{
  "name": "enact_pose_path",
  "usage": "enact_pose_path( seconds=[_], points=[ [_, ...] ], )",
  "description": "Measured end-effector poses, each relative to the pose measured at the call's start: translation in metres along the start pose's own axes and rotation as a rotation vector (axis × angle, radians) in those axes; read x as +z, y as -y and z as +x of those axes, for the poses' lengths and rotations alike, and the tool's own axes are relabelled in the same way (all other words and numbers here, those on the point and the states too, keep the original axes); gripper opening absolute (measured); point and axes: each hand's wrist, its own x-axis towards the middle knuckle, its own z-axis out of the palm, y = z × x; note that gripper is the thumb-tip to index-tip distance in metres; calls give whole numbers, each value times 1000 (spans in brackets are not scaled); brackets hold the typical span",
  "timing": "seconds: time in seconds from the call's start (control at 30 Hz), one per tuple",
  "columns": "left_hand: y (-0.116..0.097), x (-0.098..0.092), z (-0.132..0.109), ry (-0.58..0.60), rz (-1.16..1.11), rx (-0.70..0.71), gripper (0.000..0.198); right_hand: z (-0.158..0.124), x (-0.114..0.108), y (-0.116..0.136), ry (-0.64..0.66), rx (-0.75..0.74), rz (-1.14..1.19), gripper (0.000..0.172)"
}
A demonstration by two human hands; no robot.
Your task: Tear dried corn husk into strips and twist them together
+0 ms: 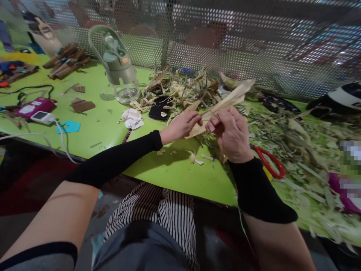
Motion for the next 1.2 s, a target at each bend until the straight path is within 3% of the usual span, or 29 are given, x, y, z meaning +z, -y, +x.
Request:
enact_pose_path(
  seconds=[0.17,0.27,0.37,0.47,0.6,0.67,0.77,0.87,1.0,1.2],
  points=[
    [19,7,-1,2,630,286,23,4,-4,-5,-71,-4,-103,53],
    [28,9,0,22,769,324,25,3,-4,-6,-77,-17,-160,51],
    [35,10,5,73,763,317,28,-4,0,-1,31,-67,-275,48],
    [35,9,6,124,584,303,24,-12,4,8,171,-126,-338,39],
    [20,7,0,158,-26,127,24,-13,-6,22,207,-151,-155,38],
    [8,6,-4,102,-365,-51,32,-8,-14,25,222,-45,-147,45],
    [-8,5,-9,129,-664,-173,34,1,-21,19,173,199,-323,45],
    [-14,7,-12,237,-740,-220,34,7,-18,5,95,283,-265,31],
    [-12,10,-15,344,-729,-236,33,6,-9,-5,124,295,-101,39],
    [-11,10,-13,328,-703,-289,32,5,-6,-3,21,198,-45,45]
  ],
)
